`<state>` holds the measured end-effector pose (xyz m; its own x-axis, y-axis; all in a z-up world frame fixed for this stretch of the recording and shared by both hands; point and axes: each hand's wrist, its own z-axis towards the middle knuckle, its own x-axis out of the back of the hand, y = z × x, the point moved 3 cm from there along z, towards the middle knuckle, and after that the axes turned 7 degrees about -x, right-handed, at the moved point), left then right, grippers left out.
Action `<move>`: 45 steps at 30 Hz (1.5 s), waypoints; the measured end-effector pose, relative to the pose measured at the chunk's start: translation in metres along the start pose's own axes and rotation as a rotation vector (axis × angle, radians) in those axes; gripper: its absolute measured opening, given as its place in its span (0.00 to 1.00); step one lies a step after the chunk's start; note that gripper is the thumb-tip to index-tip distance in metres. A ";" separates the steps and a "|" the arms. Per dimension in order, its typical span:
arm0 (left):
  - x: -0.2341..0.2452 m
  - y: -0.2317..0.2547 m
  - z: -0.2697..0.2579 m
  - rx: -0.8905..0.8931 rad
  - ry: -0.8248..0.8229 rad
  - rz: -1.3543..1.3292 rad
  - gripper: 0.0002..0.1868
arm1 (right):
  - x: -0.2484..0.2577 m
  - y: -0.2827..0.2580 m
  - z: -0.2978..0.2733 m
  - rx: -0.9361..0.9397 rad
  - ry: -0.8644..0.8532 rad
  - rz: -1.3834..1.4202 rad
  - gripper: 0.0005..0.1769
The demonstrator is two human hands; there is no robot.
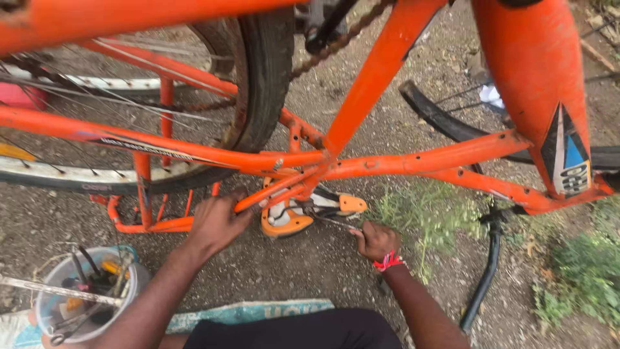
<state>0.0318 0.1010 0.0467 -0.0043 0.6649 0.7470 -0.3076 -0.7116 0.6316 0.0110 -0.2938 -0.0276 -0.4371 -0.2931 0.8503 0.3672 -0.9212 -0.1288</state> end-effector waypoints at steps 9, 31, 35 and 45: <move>0.002 0.004 0.002 0.106 -0.033 0.040 0.23 | -0.004 0.010 0.000 -0.022 -0.266 0.049 0.14; -0.012 -0.003 -0.001 0.040 0.148 0.209 0.29 | 0.040 0.007 0.076 0.020 -1.099 0.074 0.27; -0.016 -0.001 0.004 -0.018 0.180 0.287 0.28 | 0.039 0.013 0.077 0.091 -1.284 0.011 0.34; -0.016 -0.001 -0.001 -0.042 0.299 0.214 0.33 | 0.051 0.033 0.047 -0.714 -0.773 0.963 0.37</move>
<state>0.0314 0.0911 0.0340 -0.3491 0.5429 0.7638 -0.3080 -0.8362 0.4537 0.0395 -0.3276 0.0359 0.3772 -0.8709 0.3150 -0.3279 -0.4436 -0.8341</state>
